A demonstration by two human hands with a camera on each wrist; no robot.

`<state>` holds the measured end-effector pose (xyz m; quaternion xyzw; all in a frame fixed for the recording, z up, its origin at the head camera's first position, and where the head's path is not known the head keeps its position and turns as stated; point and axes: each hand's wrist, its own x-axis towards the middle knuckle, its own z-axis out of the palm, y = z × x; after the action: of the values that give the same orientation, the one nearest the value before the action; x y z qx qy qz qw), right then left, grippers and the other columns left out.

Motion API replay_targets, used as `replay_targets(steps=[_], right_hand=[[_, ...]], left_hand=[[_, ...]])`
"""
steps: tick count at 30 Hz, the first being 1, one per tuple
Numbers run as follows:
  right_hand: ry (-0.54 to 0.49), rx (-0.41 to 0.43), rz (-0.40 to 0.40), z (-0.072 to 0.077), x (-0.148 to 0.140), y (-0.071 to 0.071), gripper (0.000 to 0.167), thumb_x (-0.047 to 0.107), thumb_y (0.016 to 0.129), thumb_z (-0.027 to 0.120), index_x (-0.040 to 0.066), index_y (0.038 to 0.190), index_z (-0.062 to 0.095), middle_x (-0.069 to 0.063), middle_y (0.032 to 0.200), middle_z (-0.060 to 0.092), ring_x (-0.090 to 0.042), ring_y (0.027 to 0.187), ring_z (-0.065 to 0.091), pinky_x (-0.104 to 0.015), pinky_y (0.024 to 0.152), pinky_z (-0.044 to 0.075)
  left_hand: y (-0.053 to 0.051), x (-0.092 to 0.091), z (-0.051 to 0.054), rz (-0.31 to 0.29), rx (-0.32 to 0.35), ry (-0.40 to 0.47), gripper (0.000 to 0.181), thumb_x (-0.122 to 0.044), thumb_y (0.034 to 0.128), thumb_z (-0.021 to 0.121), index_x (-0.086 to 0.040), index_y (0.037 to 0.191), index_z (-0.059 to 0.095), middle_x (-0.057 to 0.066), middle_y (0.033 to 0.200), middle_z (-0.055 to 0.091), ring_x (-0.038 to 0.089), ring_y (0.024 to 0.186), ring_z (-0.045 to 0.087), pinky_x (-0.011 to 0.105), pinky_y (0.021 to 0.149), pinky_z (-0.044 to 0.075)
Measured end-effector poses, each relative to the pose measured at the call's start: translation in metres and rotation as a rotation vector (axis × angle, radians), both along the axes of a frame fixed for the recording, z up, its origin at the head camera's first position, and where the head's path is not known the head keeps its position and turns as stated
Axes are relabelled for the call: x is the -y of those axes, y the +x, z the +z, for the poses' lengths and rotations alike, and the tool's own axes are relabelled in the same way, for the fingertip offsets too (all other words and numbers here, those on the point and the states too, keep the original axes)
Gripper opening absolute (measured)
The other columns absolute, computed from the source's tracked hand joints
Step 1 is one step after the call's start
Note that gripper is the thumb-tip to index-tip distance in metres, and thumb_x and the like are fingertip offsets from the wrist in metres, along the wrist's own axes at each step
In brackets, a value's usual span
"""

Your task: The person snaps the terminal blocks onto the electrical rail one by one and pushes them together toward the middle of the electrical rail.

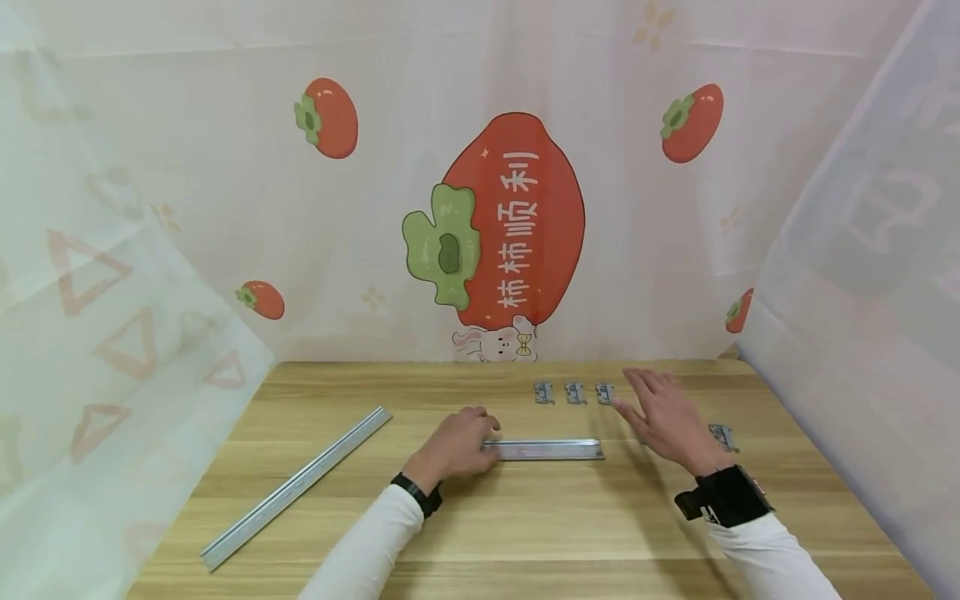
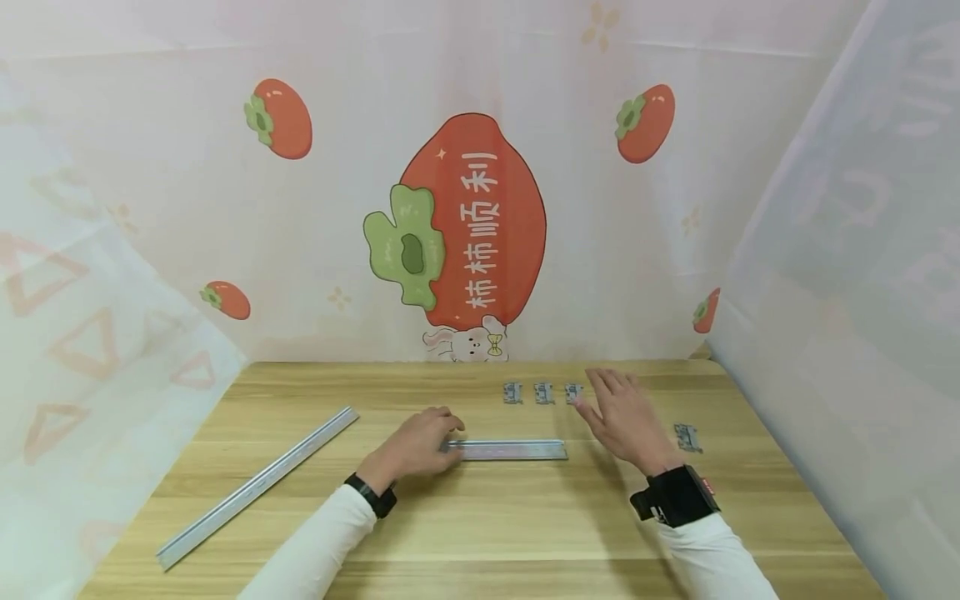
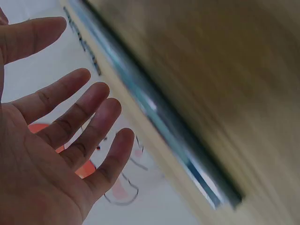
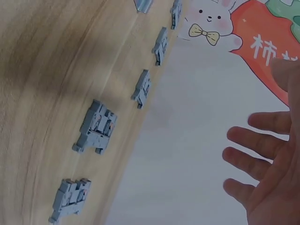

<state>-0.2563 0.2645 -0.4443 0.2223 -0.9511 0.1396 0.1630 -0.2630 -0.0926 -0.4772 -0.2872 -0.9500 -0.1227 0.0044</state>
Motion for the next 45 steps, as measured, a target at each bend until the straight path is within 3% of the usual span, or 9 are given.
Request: replay_targets(steps=[6, 14, 22, 26, 34, 45], right_hand=[[0.005, 0.044, 0.014, -0.01, 0.003, 0.001, 0.054, 0.029, 0.103, 0.062, -0.008, 0.141, 0.05, -0.03, 0.135, 0.056, -0.049, 0.126, 0.051, -0.062, 0.103, 0.039], [0.03, 0.086, 0.006, -0.018, -0.004, 0.001, 0.049, 0.024, 0.098, 0.068, -0.006, 0.136, 0.057, -0.03, 0.126, 0.061, -0.049, 0.118, 0.056, -0.063, 0.097, 0.043], [0.032, 0.248, -0.034, -0.011, -0.043, -0.003, 0.051, 0.021, 0.092, 0.074, -0.009, 0.131, 0.059, -0.034, 0.126, 0.059, -0.052, 0.115, 0.057, -0.061, 0.092, 0.046], [0.063, 0.275, -0.021, -0.006, -0.077, -0.011, 0.056, 0.016, 0.084, 0.081, -0.013, 0.127, 0.059, -0.035, 0.121, 0.06, -0.052, 0.109, 0.059, -0.061, 0.088, 0.048], [0.105, 0.412, -0.073, -0.004, -0.134, -0.02, 0.086, 0.021, 0.065, 0.095, -0.017, 0.129, 0.053, -0.042, 0.125, 0.052, -0.058, 0.114, 0.051, -0.063, 0.09, 0.046], [0.115, 0.57, -0.09, -0.003, -0.143, -0.024, 0.091, 0.02, 0.063, 0.095, -0.011, 0.136, 0.051, -0.044, 0.125, 0.047, -0.051, 0.107, 0.054, -0.057, 0.082, 0.049]], left_hand=[[0.0, -0.011, -0.005, 0.002, -0.003, -0.067, 0.03, -0.033, 0.0915, 0.071, -0.012, 0.113, 0.074, 0.001, 0.104, 0.063, 0.02, 0.095, 0.059, 0.04, 0.082, 0.051], [-0.001, -0.012, -0.005, -0.003, 0.012, -0.085, 0.023, -0.031, 0.0908, 0.074, -0.012, 0.104, 0.075, -0.001, 0.094, 0.06, 0.015, 0.083, 0.053, 0.032, 0.071, 0.048], [-0.001, -0.011, -0.002, -0.012, 0.004, -0.095, 0.024, -0.03, 0.0908, 0.076, -0.011, 0.105, 0.075, -0.001, 0.095, 0.06, 0.014, 0.083, 0.054, 0.03, 0.07, 0.049], [0.0, -0.011, -0.002, -0.021, -0.005, -0.098, 0.024, -0.03, 0.0911, 0.076, -0.011, 0.106, 0.076, -0.001, 0.095, 0.06, 0.016, 0.084, 0.055, 0.031, 0.069, 0.05], [0.0, -0.016, -0.003, -0.032, -0.003, -0.109, 0.026, -0.032, 0.0924, 0.075, -0.011, 0.109, 0.076, -0.001, 0.097, 0.06, 0.016, 0.088, 0.056, 0.031, 0.072, 0.051], [0.001, -0.017, -0.005, -0.024, -0.002, -0.133, 0.027, -0.034, 0.0934, 0.074, -0.013, 0.111, 0.075, -0.002, 0.099, 0.06, 0.015, 0.088, 0.054, 0.032, 0.073, 0.051]])
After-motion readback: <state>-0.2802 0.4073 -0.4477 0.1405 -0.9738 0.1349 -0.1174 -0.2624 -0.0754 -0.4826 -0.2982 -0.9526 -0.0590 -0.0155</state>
